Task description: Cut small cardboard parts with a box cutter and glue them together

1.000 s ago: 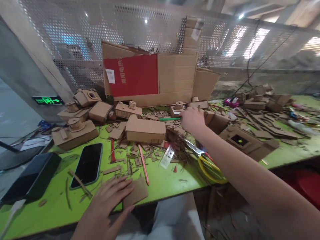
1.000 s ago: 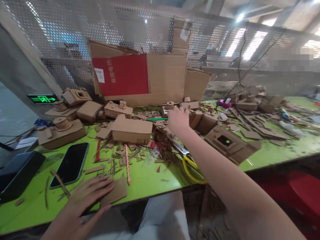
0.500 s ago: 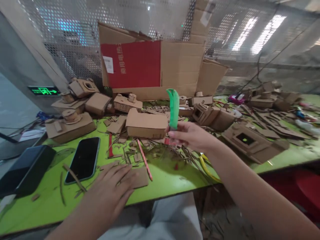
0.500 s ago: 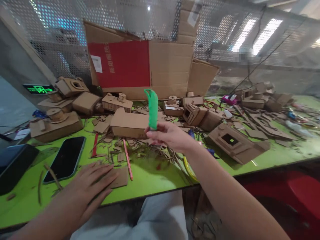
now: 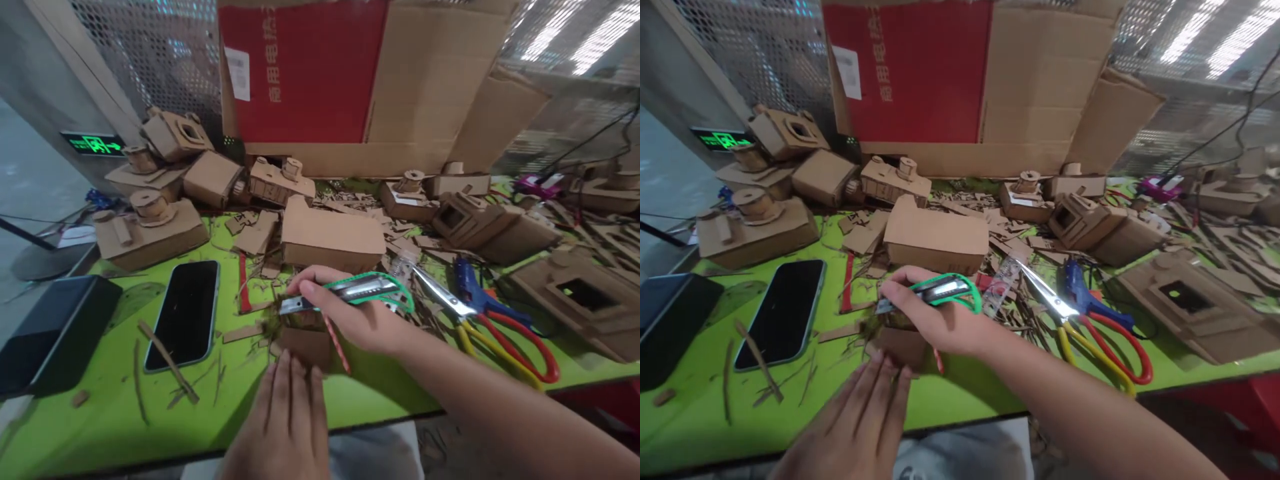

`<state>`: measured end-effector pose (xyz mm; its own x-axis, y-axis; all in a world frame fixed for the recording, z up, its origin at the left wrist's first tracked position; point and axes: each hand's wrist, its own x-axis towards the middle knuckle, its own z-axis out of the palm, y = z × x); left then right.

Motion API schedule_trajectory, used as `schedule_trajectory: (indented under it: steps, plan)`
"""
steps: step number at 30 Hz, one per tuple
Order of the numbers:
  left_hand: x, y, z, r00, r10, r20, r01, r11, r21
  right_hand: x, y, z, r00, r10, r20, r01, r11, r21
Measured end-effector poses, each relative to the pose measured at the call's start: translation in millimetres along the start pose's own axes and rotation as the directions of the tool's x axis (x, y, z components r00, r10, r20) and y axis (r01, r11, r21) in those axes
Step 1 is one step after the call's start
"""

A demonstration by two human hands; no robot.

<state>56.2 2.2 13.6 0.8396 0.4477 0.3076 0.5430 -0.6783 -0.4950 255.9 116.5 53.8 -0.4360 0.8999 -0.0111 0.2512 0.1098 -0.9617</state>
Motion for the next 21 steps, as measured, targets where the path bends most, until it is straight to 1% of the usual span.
schedule_trajectory:
  steps: [1,2,4,5,7,8,9,10,11,12,13,15,17,19,21]
  plan:
    - [1,6,2.7,0.999,-0.004,0.048,0.003,1.000,0.024,-1,3,-1,1.000,0.007,-0.015,-0.007,1.000,-0.003]
    - [2,13,5.6,0.998,-0.001,0.056,0.000,1.000,0.028,-2,6,-2,1.000,0.011,-0.018,-0.011,1.000,-0.008]
    - [6,27,10.2,0.998,-0.029,0.058,0.029,1.000,0.011,-4,11,-4,1.000,-0.006,-0.001,0.006,1.000,-0.029]
    - [9,35,11.5,0.995,-0.068,0.074,0.069,0.997,-0.018,-5,13,-5,1.000,-0.022,0.011,0.022,0.999,-0.042]
    - [15,52,11.7,0.973,-0.197,0.121,0.210,0.972,-0.103,-7,17,-8,0.999,-0.040,0.031,0.042,0.997,-0.066]
    - [19,60,10.7,0.934,-0.312,0.176,0.339,0.928,-0.151,-8,18,-10,0.998,-0.041,0.046,0.044,0.996,-0.078]
    - [23,68,9.5,0.885,-0.415,0.210,0.453,0.871,-0.190,-9,19,-11,0.998,-0.036,0.059,0.041,0.995,-0.091]
    - [27,75,8.2,0.840,-0.492,0.227,0.535,0.819,-0.205,-10,19,-13,0.997,-0.035,0.068,0.042,0.993,-0.110]
    - [30,80,7.2,0.814,-0.528,0.242,0.575,0.789,-0.215,-11,19,-15,0.996,-0.042,0.080,0.052,0.989,-0.135]
    - [34,84,6.6,0.795,-0.552,0.252,0.603,0.768,-0.218,-11,19,-17,0.995,-0.057,0.087,0.070,0.984,-0.164]
    - [37,87,6.3,0.784,-0.564,0.258,0.616,0.757,-0.218,-12,19,-19,0.993,-0.077,0.093,0.094,0.977,-0.192]
    - [42,90,6.3,0.777,-0.569,0.270,0.626,0.747,-0.224,-13,20,-22,0.989,-0.114,0.096,0.133,0.966,-0.221]
    - [47,89,6.3,0.766,-0.574,0.289,0.638,0.732,-0.239,-14,21,-22,0.984,-0.142,0.103,0.159,0.970,-0.183]
    - [52,89,5.7,0.750,-0.581,0.316,0.656,0.713,-0.247,-13,23,-20,0.980,-0.163,0.111,0.174,0.980,-0.096]
    - [55,90,5.7,0.744,-0.579,0.333,0.660,0.717,-0.227,-12,25,-16,0.977,-0.164,0.139,0.173,0.984,-0.051]
